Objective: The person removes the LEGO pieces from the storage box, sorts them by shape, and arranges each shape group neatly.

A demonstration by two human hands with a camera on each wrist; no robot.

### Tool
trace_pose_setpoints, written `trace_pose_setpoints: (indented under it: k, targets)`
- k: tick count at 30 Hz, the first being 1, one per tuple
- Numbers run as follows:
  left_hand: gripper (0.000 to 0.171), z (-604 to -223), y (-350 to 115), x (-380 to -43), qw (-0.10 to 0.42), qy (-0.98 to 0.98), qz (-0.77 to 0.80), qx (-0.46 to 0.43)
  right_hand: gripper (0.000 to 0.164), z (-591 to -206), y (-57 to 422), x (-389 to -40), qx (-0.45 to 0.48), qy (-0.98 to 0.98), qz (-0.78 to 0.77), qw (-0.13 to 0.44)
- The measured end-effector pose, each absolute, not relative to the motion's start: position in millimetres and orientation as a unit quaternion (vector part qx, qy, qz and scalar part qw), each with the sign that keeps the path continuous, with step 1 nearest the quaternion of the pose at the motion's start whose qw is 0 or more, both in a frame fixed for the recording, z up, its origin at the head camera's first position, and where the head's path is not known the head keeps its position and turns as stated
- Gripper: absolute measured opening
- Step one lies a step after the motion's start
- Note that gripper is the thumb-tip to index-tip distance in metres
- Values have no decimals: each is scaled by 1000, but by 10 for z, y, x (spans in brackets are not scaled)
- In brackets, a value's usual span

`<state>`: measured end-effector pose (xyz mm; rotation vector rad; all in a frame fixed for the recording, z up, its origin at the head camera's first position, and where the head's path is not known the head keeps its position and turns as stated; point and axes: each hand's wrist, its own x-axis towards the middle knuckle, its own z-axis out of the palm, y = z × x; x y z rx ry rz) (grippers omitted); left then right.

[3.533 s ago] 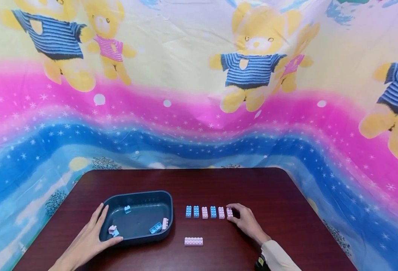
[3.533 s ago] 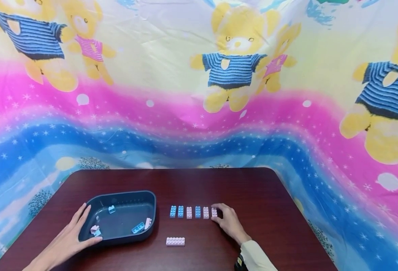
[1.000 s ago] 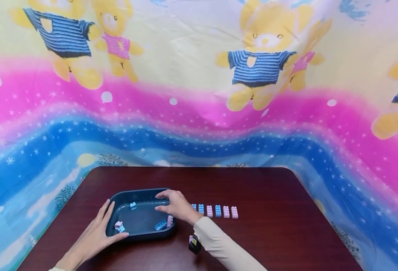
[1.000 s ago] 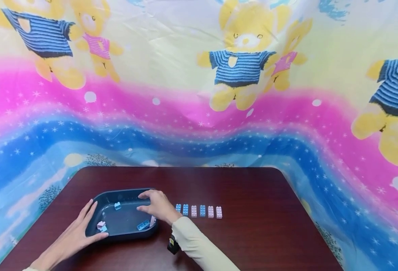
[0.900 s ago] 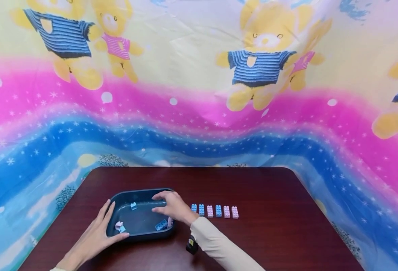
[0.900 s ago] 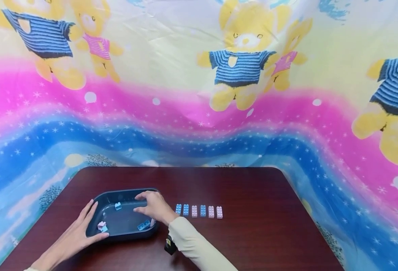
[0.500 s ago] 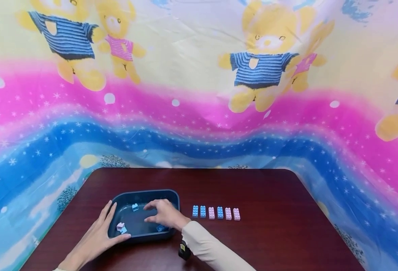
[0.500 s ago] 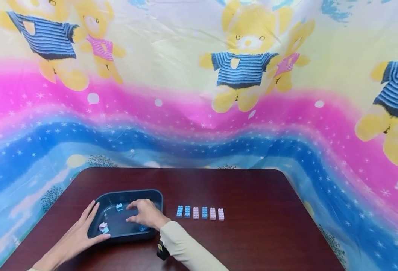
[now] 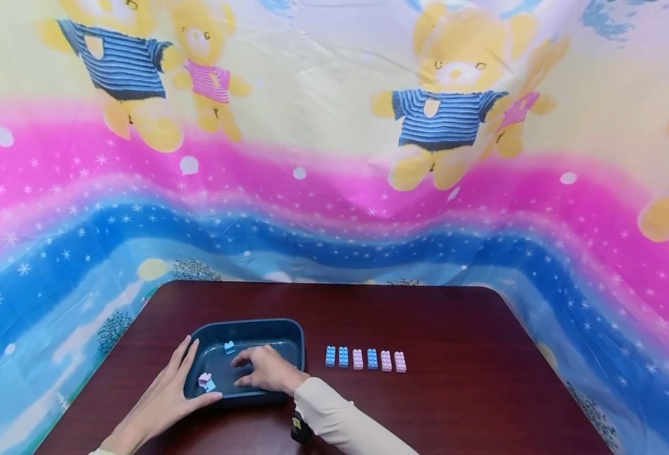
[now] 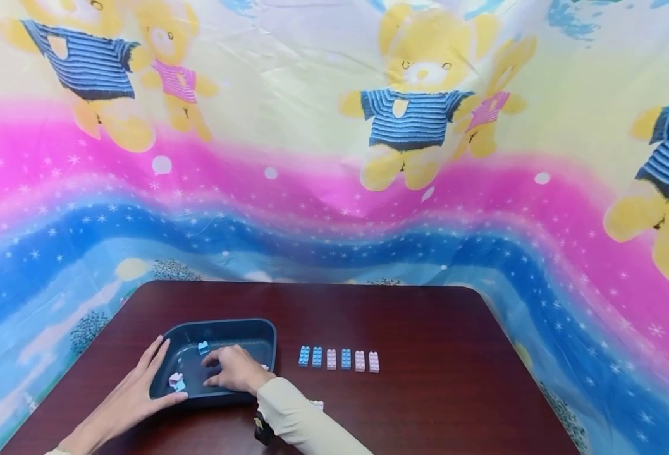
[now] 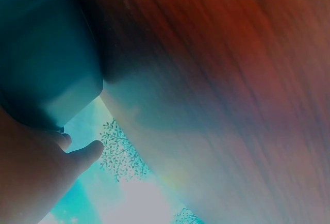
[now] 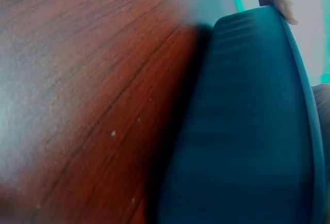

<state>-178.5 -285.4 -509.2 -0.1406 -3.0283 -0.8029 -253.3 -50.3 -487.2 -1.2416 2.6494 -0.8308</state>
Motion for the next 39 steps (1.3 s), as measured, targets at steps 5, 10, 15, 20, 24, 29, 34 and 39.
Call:
trace_pose_setpoints:
  k: [5, 10, 15, 20, 24, 29, 34, 39]
  targets:
    - [121, -5085, -2852, -1781, 8, -966, -253, -45, 34, -4890, -601, -2527, -421, 870, -253, 51]
    - [122, -5076, -2848, -1783, 15, -968, -245, -47, 34, -4905, -692, -2523, -431, 868, -240, 59]
    - [122, -5064, -2852, -1786, 19, -969, -242, -47, 34, -4907, -770, -2525, -438, 867, -230, 60]
    - [121, -5061, -2853, -1788, 21, -968, -247, -48, 33, -4900, -822, -2530, -434, 872, -216, 67]
    - [121, -5086, -2851, -1782, 15, -967, -249, -48, 32, -4911, -851, -2525, -436, 872, -208, 79]
    - [121, -5107, -2857, -1780, 20, -968, -248, -46, 33, -4921, -880, -2531, -445, 867, -207, 88]
    - [122, -5101, -2845, -1782, 23, -968, -246, -44, 35, -4925, -911, -2560, -448, 864, -206, 103]
    - [123, -5114, -2844, -1777, 31, -968, -243, -47, 36, -4916, -940, -2553, -449, 862, -209, 112]
